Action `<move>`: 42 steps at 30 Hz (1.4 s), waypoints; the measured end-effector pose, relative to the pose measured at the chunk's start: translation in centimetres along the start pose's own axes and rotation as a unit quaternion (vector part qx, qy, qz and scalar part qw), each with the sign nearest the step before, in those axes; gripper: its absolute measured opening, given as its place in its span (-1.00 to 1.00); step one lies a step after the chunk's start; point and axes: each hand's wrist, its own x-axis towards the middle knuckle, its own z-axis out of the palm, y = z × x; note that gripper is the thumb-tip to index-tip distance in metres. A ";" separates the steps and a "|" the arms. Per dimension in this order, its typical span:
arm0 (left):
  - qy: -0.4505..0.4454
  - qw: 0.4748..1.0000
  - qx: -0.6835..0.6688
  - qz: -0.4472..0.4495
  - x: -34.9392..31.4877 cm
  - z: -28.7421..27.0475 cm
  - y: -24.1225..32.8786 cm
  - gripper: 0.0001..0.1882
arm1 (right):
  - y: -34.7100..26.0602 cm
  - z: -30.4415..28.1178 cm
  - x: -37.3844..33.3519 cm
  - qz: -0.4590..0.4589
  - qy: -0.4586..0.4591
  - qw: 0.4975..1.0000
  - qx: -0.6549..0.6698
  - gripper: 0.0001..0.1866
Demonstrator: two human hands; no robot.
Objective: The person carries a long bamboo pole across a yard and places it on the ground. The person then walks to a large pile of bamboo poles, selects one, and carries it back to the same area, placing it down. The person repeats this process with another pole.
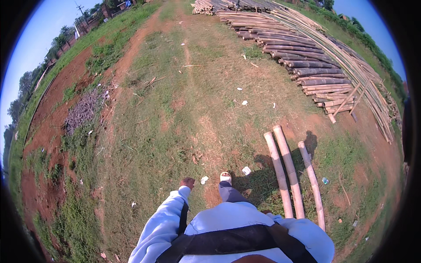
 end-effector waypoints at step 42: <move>-0.073 0.973 -0.169 -0.139 78.8 0.3 60.9 -0.72 | 0.7 -100.1 50.9 -0.018 -0.034 0.998 -0.046 -0.56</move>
